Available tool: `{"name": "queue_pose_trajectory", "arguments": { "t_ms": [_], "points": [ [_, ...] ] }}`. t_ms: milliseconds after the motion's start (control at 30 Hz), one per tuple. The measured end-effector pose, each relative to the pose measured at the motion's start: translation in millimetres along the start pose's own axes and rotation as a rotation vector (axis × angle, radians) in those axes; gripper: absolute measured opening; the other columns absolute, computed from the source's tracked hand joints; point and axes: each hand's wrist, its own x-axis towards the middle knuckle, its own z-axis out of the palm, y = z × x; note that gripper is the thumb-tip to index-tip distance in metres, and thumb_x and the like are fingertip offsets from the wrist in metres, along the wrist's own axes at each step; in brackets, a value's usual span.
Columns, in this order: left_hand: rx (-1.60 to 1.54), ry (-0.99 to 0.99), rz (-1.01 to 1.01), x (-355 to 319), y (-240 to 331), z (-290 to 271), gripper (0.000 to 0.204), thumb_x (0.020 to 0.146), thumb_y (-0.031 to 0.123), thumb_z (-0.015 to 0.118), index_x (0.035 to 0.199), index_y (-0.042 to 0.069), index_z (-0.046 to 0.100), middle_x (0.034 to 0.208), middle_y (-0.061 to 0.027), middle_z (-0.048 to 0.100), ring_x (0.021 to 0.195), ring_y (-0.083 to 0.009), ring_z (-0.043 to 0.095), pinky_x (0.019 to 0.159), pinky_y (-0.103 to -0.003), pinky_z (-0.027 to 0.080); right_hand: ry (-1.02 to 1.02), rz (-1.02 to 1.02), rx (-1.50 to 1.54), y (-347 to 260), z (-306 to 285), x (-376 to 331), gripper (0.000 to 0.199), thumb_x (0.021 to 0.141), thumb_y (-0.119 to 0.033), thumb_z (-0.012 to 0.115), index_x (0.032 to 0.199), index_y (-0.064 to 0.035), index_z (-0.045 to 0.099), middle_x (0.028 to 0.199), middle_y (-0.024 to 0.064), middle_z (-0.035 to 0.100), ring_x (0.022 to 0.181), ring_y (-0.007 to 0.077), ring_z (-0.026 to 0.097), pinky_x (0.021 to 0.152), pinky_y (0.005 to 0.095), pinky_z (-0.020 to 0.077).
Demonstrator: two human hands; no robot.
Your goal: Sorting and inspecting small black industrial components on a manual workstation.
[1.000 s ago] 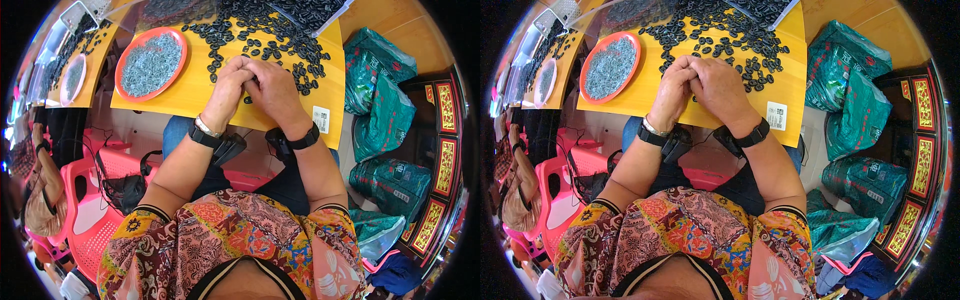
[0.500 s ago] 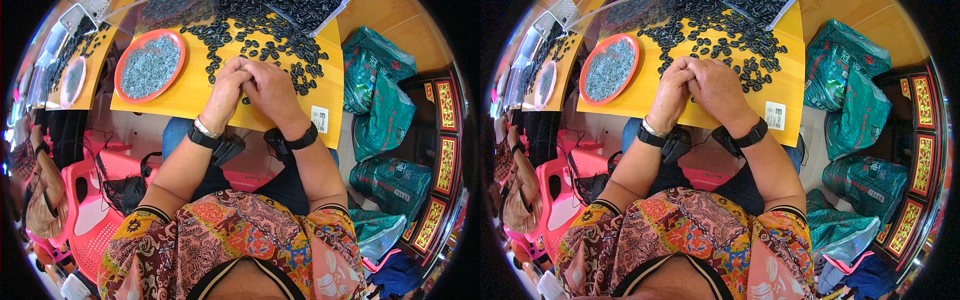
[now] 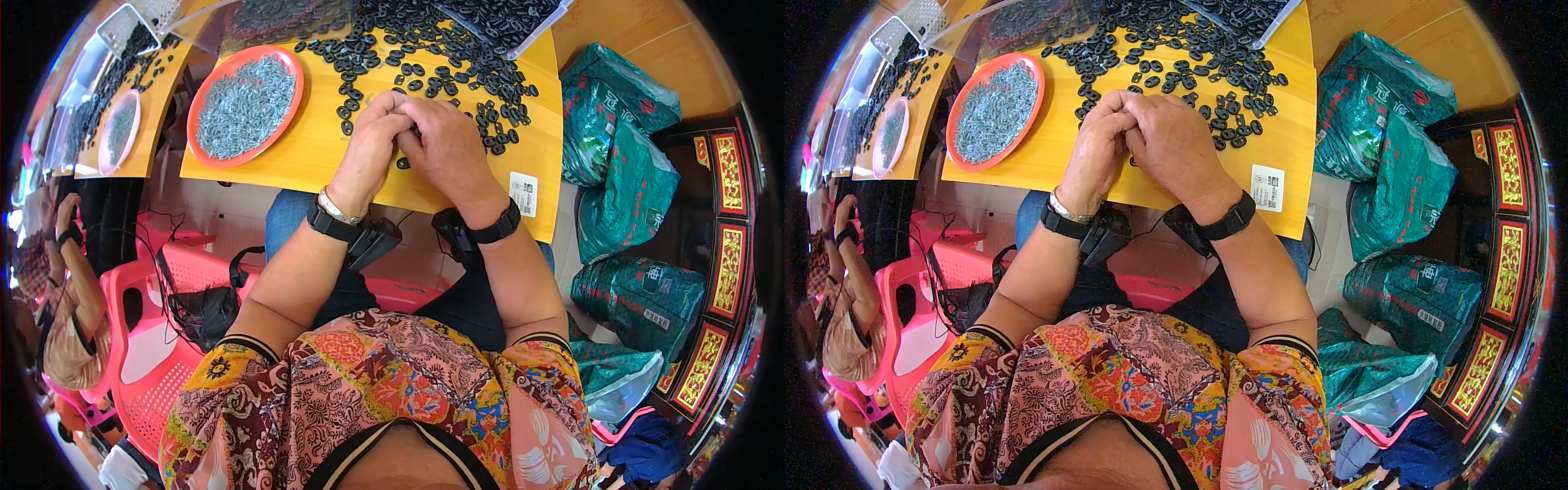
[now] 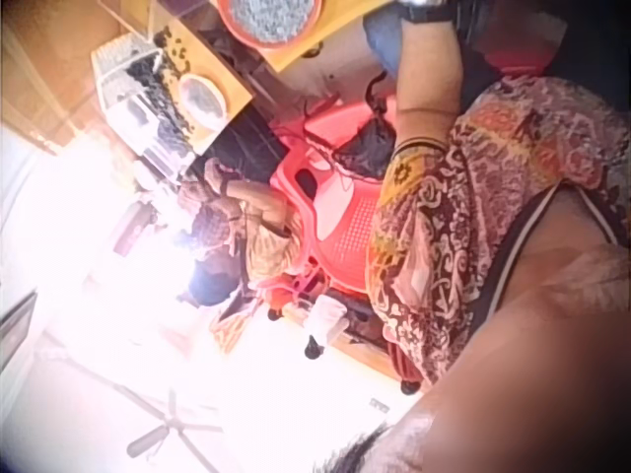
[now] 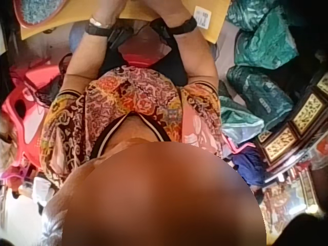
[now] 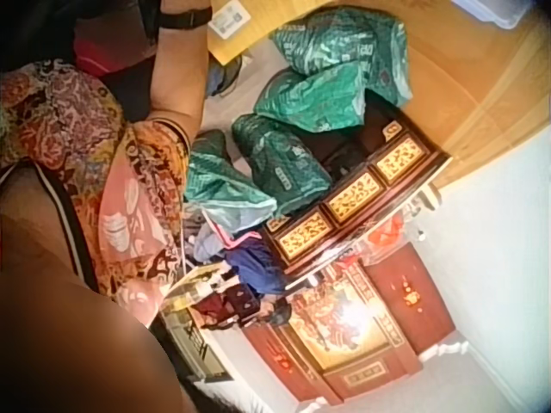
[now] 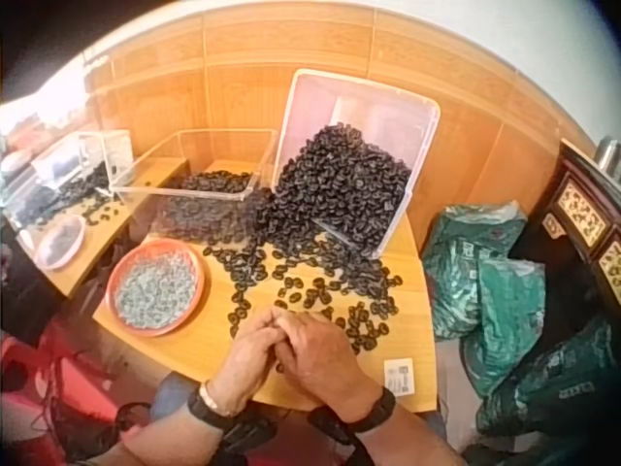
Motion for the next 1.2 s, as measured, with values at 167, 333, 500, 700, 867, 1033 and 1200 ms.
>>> {"name": "queue_pose_trajectory", "arguments": {
  "t_ms": [167,333,500,700,867,1033,1200],
  "points": [
    [-0.005,-0.013,0.019,0.0,-0.8,0.0,0.016,0.083,0.000,0.042,0.094,0.001,0.054,0.086,-0.0034,0.055,0.078,-0.0102,0.053,0.071,-0.022,0.043,0.003,0.023,0.012,0.0,0.8,-0.3,0.014,0.078,-0.011,0.059,0.089,-0.0046,0.057,0.078,0.0130,0.061,0.076,0.0320,0.059,0.066,0.0395,0.0475],
    [-0.022,-0.016,0.030,0.6,-1.5,1.1,0.016,0.084,0.000,0.042,0.094,0.002,0.054,0.087,-0.0032,0.055,0.078,-0.0101,0.052,0.071,-0.022,0.044,0.017,0.035,0.025,0.5,1.9,-0.4,0.014,0.076,-0.010,0.062,0.088,-0.0057,0.057,0.078,0.0119,0.061,0.074,0.0321,0.059,0.065,0.0391,0.0471],
    [0.015,-0.005,-0.007,-0.9,1.0,0.4,0.016,0.084,0.000,0.042,0.095,0.002,0.054,0.087,-0.0034,0.056,0.080,-0.0106,0.053,0.073,-0.022,0.043,0.029,0.034,0.013,0.5,2.5,-0.1,0.013,0.075,-0.009,0.062,0.086,-0.0054,0.056,0.077,0.0112,0.060,0.073,0.0319,0.058,0.063,0.0390,0.0469],
    [0.013,-0.024,0.033,1.6,-2.7,-2.1,0.017,0.084,0.000,0.042,0.096,0.001,0.054,0.089,-0.0038,0.056,0.082,-0.0114,0.053,0.075,-0.023,0.044,0.026,0.031,0.013,2.2,3.7,-0.9,0.012,0.075,-0.009,0.062,0.084,-0.0052,0.056,0.076,0.0111,0.060,0.072,0.0319,0.058,0.063,0.0388,0.0469],
    [0.031,-0.015,0.016,1.3,-2.1,-2.5,0.017,0.085,0.001,0.042,0.097,0.001,0.054,0.090,-0.0041,0.056,0.083,-0.0116,0.053,0.076,-0.024,0.044,0.020,0.038,0.016,1.4,3.2,-0.4,0.012,0.075,-0.009,0.062,0.085,-0.0052,0.056,0.077,0.0112,0.060,0.073,0.0319,0.058,0.063,0.0389,0.0471],
    [0.025,-0.020,0.023,1.8,-3.3,-3.6,0.016,0.085,0.001,0.042,0.096,0.001,0.054,0.089,-0.0040,0.056,0.082,-0.0114,0.053,0.074,-0.023,0.044,0.013,0.031,0.010,1.5,2.4,-0.5,0.013,0.075,-0.010,0.062,0.086,-0.0052,0.056,0.078,0.0114,0.061,0.073,0.0319,0.058,0.064,0.0389,0.0471],
    [0.037,-0.007,0.019,1.3,-2.4,-3.2,0.016,0.084,0.001,0.043,0.096,0.001,0.054,0.088,-0.0038,0.056,0.081,-0.0111,0.053,0.073,-0.022,0.044,-0.002,0.036,0.026,1.1,0.5,0.3,0.014,0.075,-0.009,0.063,0.088,-0.0059,0.057,0.078,0.0108,0.061,0.073,0.0315,0.059,0.064,0.0383,0.0469]
  ]
}}
